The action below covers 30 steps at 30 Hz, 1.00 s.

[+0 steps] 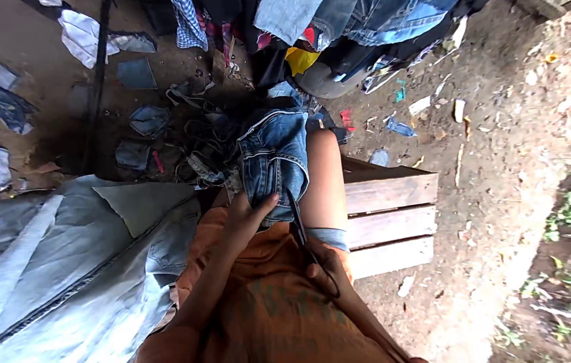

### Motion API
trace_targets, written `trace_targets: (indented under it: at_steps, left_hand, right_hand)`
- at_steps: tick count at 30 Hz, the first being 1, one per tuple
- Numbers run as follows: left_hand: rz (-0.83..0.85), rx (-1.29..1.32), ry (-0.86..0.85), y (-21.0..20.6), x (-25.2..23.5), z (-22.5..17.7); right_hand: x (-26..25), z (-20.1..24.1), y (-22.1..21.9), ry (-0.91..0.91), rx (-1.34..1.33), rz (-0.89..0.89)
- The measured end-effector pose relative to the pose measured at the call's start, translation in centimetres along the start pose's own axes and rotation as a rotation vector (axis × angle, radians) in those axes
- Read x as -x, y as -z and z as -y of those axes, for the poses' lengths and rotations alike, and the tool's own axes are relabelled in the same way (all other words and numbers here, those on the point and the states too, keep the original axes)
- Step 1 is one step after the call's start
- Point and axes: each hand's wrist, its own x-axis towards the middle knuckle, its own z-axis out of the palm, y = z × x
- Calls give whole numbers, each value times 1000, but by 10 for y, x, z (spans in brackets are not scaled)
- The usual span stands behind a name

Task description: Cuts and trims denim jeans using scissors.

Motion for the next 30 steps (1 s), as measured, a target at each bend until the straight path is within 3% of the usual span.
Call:
trace_targets:
  at_steps: [4, 10, 18, 22, 26, 30]
  left_hand:
    - [-70, 49, 42, 6, 1, -11]
    - [-43, 31, 56, 16, 3, -16]
    - [79, -174, 21, 32, 1, -21]
    - [177, -275, -84, 42, -2, -18]
    - [266, -191, -58, 51, -8, -7]
    - [244, -62, -26, 50, -5, 0]
  right_hand:
    - [-2, 1, 1, 0, -27, 13]
    - [-6, -1, 7, 42, 17, 40]
    - [-11, -5, 16, 69, 69, 111]
    - [-20, 0, 25, 70, 111, 168]
    - [-31, 1, 38, 88, 196, 239]
    - [-36, 2, 42, 72, 218, 288]
